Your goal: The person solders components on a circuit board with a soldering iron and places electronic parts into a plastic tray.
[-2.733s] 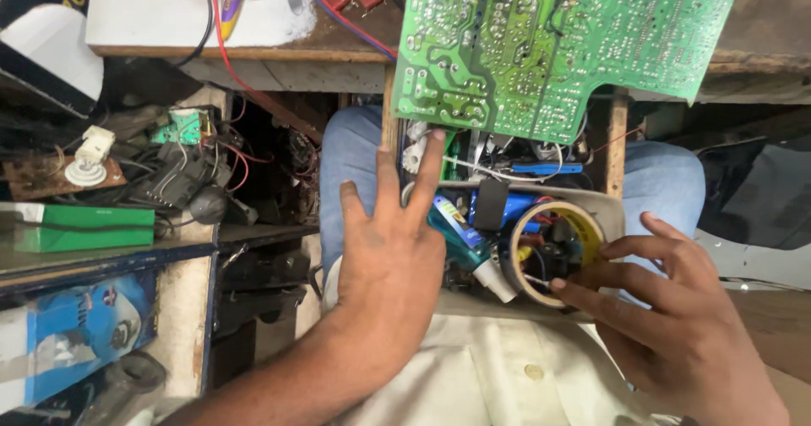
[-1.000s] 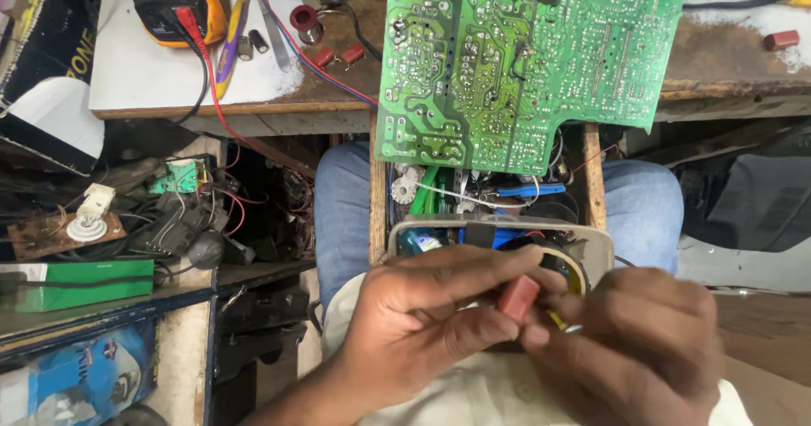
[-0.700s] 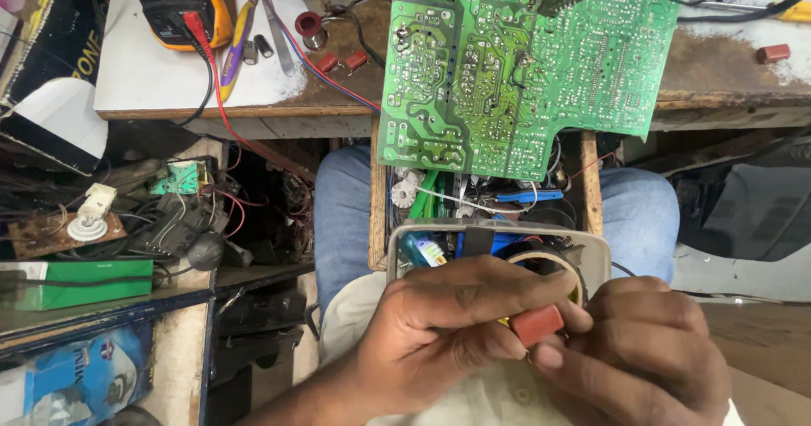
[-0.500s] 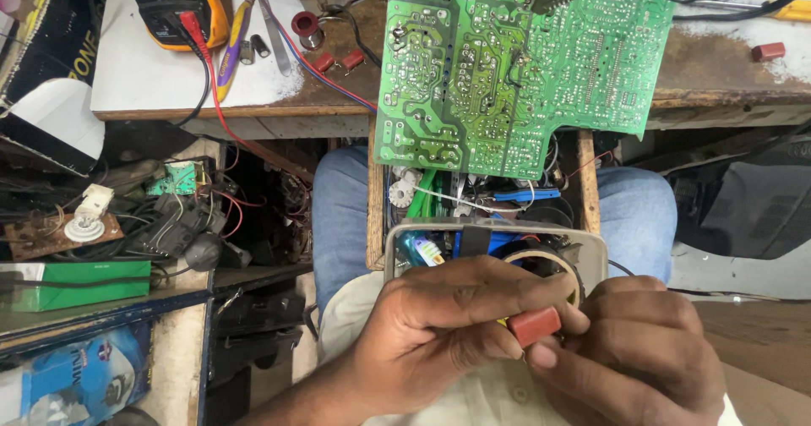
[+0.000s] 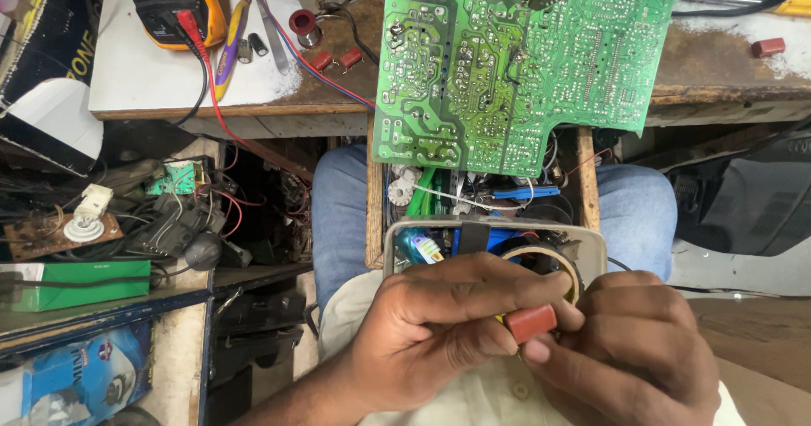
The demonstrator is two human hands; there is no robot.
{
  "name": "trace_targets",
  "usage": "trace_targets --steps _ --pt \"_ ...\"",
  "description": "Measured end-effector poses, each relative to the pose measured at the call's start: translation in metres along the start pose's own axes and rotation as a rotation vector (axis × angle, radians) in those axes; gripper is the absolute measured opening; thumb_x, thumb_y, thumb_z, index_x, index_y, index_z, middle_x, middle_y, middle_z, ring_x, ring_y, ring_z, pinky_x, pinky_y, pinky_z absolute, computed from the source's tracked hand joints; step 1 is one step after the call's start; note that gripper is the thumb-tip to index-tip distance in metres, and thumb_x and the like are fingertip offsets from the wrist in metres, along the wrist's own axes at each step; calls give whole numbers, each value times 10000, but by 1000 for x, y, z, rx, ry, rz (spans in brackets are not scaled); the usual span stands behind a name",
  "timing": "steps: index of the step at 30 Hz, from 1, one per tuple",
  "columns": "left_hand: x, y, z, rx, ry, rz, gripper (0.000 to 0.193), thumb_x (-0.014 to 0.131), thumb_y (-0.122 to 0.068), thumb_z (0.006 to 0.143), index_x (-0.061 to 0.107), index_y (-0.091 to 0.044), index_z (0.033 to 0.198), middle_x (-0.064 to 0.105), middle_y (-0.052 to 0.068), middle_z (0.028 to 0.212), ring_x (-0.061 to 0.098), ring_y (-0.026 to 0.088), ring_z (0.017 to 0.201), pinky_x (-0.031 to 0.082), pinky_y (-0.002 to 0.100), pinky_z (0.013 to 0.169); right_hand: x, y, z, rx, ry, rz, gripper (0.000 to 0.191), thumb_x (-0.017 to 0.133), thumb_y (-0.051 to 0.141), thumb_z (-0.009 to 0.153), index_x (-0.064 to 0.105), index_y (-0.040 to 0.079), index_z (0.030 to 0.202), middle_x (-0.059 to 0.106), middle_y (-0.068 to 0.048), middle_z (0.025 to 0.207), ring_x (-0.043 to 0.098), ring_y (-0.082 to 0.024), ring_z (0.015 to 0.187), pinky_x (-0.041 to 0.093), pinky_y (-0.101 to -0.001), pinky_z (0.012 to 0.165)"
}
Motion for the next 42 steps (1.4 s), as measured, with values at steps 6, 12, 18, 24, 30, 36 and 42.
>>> trace_targets --steps 6,12,18,24,30,36,42 --pt "-2 1 -3 -21 1 37 302 602 -145 1175 609 -68 1467 688 114 1309 651 205 1231 548 317 1124 2 2 -3 9 -5 -22 422 963 96 628 729 130 977 543 9 926 593 -175 844 548 -333 771" --pt "-4 -5 0 -44 2 53 348 644 -153 1105 617 -72 1443 693 103 1323 668 196 1222 568 311 1088 2 -7 8 -61 -10 12 492 939 12 734 638 126 1106 543 -3 939 582 -149 798 561 -294 656" --pt "-52 -59 -4 329 -353 253 210 765 -164 1039 714 -30 1192 716 178 1208 724 242 1083 623 389 969 -16 -33 -48 531 -265 445 359 840 103 839 640 49 1131 635 -9 935 640 -119 664 508 -289 526" --pt "-88 -112 -45 406 -469 810 226 789 -158 977 686 -9 1112 711 184 1148 759 224 962 657 325 844 -12 -65 -65 614 -208 158 268 761 81 910 668 67 1161 654 -54 1068 646 -190 800 510 -323 640" --pt "-82 -93 -40 241 -318 1025 123 745 -44 935 703 3 1040 705 140 1055 721 196 943 603 299 819 -2 -23 -7 207 456 -209 304 785 99 831 719 160 1121 667 -63 1164 674 -265 988 527 -388 828" --pt "-70 -54 -28 -36 -186 824 136 668 -39 1007 664 -13 1141 694 105 1063 729 168 930 607 296 820 42 0 21 -27 746 -173 443 744 304 734 734 277 1176 533 -102 1463 476 -338 1333 393 -509 1102" --pt "-68 -42 -23 57 -199 951 117 724 -59 980 720 -43 1095 746 66 1011 709 179 896 570 312 796 49 1 25 77 650 -249 368 754 399 783 726 235 1111 473 -132 1533 426 -365 1393 339 -532 1125"
Point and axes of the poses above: each hand's wrist, its own z-axis towards the middle knuckle, its own x-axis out of the palm, y = z × x, the point moved 1 cm from there along z, towards the middle knuckle
